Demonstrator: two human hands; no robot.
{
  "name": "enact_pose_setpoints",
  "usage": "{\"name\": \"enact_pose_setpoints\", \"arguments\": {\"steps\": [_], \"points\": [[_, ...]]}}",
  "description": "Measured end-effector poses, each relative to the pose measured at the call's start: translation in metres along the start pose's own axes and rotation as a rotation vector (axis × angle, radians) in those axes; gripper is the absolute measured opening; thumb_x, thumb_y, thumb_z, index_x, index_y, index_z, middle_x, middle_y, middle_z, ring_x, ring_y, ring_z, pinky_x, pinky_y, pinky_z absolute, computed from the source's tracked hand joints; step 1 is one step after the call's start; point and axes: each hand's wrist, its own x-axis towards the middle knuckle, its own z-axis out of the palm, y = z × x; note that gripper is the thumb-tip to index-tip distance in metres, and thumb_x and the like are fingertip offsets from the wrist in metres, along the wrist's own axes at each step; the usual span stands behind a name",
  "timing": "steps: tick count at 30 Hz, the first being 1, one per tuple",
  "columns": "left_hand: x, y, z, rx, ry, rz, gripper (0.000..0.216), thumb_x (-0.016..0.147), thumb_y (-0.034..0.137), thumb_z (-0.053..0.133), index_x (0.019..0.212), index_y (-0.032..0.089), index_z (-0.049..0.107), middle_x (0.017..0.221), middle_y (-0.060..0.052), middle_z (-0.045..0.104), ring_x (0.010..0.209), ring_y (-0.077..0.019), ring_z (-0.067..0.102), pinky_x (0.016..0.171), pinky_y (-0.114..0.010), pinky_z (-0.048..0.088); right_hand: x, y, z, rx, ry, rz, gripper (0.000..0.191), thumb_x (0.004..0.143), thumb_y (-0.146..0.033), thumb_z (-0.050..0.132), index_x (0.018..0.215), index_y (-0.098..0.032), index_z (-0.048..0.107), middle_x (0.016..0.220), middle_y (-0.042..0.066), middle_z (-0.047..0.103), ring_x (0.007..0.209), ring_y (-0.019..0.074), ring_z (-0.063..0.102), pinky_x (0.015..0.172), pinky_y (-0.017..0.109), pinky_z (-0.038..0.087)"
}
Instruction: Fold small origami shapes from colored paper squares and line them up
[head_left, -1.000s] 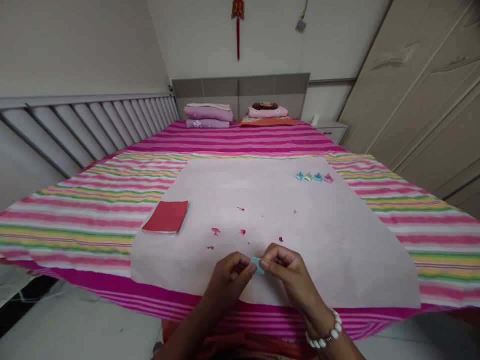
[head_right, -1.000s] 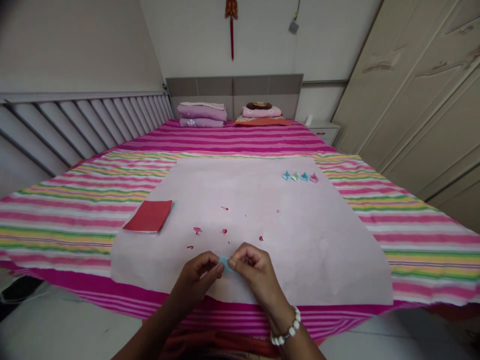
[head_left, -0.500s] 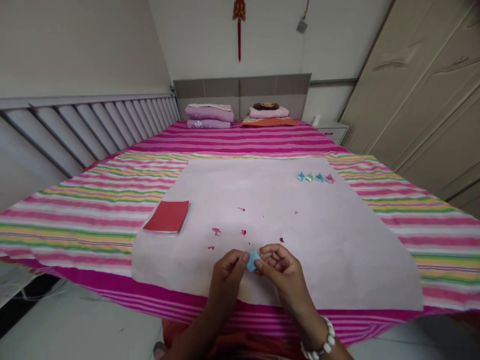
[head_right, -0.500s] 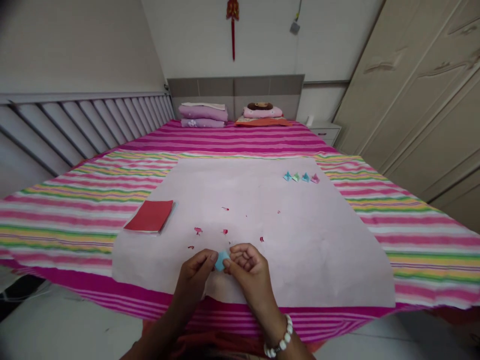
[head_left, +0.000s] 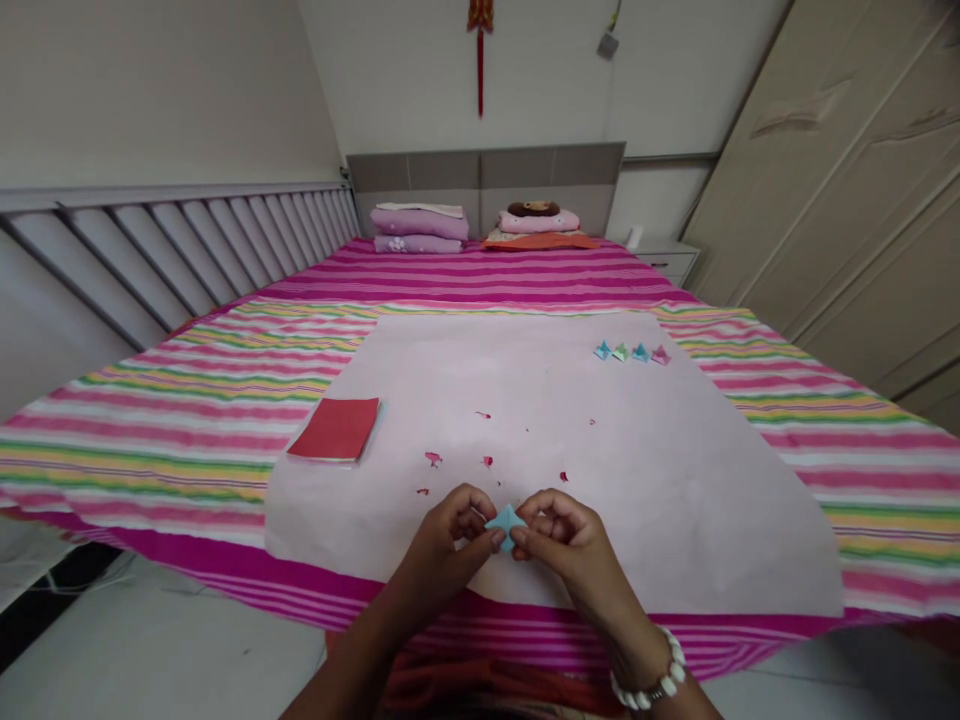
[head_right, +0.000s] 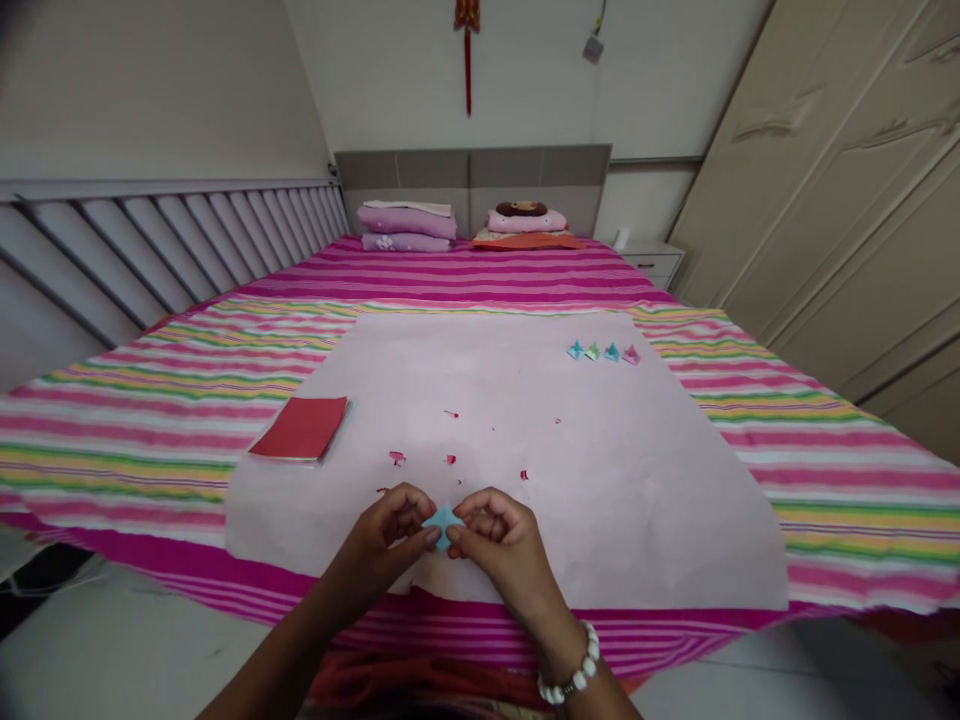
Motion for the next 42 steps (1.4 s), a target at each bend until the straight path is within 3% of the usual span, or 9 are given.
{"name": "enact_pose_setpoints", "arguments": {"steps": [5, 12, 18, 27, 32, 38, 42], "points": [[0.001, -0.004, -0.003, -0.144, -0.092, -0.128, 0.017, 0.078, 0.024, 0.063, 0.083, 0.019, 0.048, 0.066, 0.003, 0.058, 0.062, -0.0121, 0.058, 0.061, -0.026, 0.043, 0.001, 0.0, 0.0, -0.023, -0.009, 0.031, 0.025, 0.061, -0.027, 0.085, 0.072, -0.016, 0.065, 0.053, -0.003, 0.067, 0.049, 0.0087, 0.063, 0.051, 0.016, 0.048], [0.003, -0.008, -0.006, -0.178, -0.146, -0.147, 0.015, 0.077, 0.025, 0.067, 0.083, 0.016, 0.057, 0.073, -0.001, 0.064, 0.063, -0.0117, 0.06, 0.061, -0.025, 0.045, 0.003, 0.003, -0.001, -0.034, 0.009, 0.064, 0.022, 0.06, -0.028, 0.084, 0.068, -0.015, 0.068, 0.049, -0.003, 0.065, 0.045, 0.0087, 0.061, 0.048, 0.017, 0.048], [0.003, -0.004, 0.0, -0.232, -0.042, -0.154, 0.022, 0.072, 0.031, 0.072, 0.075, 0.014, 0.06, 0.061, -0.001, 0.067, 0.055, -0.0107, 0.059, 0.055, -0.023, 0.045, 0.002, 0.003, 0.002, -0.017, -0.042, 0.068, 0.022, 0.061, -0.027, 0.084, 0.072, -0.015, 0.069, 0.055, -0.001, 0.069, 0.051, 0.0113, 0.064, 0.052, 0.021, 0.051], [0.002, -0.002, 0.003, -0.29, 0.037, -0.133, 0.021, 0.066, 0.03, 0.076, 0.076, 0.014, 0.069, 0.057, 0.0, 0.068, 0.053, -0.0122, 0.062, 0.053, -0.024, 0.048, -0.001, 0.004, 0.004, 0.008, 0.021, 0.025, 0.016, 0.064, -0.026, 0.081, 0.069, -0.015, 0.07, 0.049, 0.001, 0.068, 0.044, 0.0126, 0.061, 0.046, 0.021, 0.047], [0.002, 0.003, 0.002, -0.3, 0.054, -0.125, 0.019, 0.065, 0.031, 0.076, 0.072, 0.014, 0.071, 0.057, -0.001, 0.069, 0.054, -0.0132, 0.063, 0.055, -0.025, 0.051, -0.002, 0.009, 0.007, 0.097, 0.053, -0.003, 0.004, 0.068, -0.017, 0.074, 0.069, -0.017, 0.07, 0.049, -0.001, 0.066, 0.044, 0.0111, 0.059, 0.048, 0.021, 0.046], [0.002, 0.004, 0.003, -0.278, 0.059, -0.123, 0.018, 0.071, 0.031, 0.072, 0.07, 0.014, 0.07, 0.06, -0.002, 0.07, 0.058, -0.0129, 0.064, 0.059, -0.025, 0.05, -0.001, 0.014, 0.008, 0.066, 0.091, -0.117, 0.007, 0.064, -0.012, 0.072, 0.066, -0.019, 0.07, 0.06, -0.003, 0.062, 0.048, 0.0109, 0.061, 0.048, 0.022, 0.048], [0.002, 0.003, 0.005, -0.288, 0.092, -0.144, 0.02, 0.062, 0.026, 0.079, 0.062, 0.013, 0.064, 0.059, -0.001, 0.069, 0.057, -0.013, 0.063, 0.059, -0.025, 0.048, -0.003, 0.01, 0.008, -0.019, 0.065, -0.159, 0.005, 0.066, -0.017, 0.074, 0.067, -0.019, 0.07, 0.068, -0.002, 0.06, 0.052, 0.0114, 0.061, 0.052, 0.024, 0.05]]}}
